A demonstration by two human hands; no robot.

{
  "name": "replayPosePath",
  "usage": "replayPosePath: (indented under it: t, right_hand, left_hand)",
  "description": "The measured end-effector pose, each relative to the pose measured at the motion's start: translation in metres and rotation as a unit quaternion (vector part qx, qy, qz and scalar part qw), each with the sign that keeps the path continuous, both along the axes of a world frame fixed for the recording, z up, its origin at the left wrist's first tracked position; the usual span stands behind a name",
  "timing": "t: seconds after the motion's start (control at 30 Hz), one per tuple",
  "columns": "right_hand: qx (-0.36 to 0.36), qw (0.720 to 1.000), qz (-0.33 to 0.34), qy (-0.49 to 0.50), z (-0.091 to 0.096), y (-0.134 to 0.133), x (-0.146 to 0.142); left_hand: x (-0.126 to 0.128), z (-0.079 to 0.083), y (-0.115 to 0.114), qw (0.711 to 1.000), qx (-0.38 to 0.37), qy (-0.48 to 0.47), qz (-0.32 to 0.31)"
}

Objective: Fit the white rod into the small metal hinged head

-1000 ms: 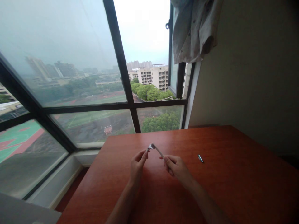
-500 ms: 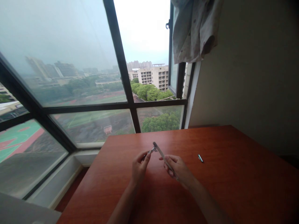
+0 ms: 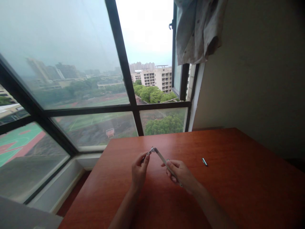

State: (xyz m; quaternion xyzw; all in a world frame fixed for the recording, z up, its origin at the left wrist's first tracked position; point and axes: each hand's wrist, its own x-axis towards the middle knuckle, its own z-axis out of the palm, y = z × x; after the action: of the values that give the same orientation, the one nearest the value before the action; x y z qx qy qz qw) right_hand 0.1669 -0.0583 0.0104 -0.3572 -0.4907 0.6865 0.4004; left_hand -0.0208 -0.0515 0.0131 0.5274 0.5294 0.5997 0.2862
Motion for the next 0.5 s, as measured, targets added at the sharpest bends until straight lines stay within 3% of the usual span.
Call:
replayPosePath:
  t: [0.2,0.5]
  right_hand:
    - [0.003,1.0,-0.008,0.0,-0.0018,0.0013,0.0013]
    - [0.008,1.0,0.002,0.001,-0.0012,0.0015,0.0017]
  left_hand:
    - [0.0,-0.0019,-0.0008,0.999,0.012,0.041,-0.028]
    - [-0.0025,-0.0042,0.0004,0.998,0.009,0.055,0.007]
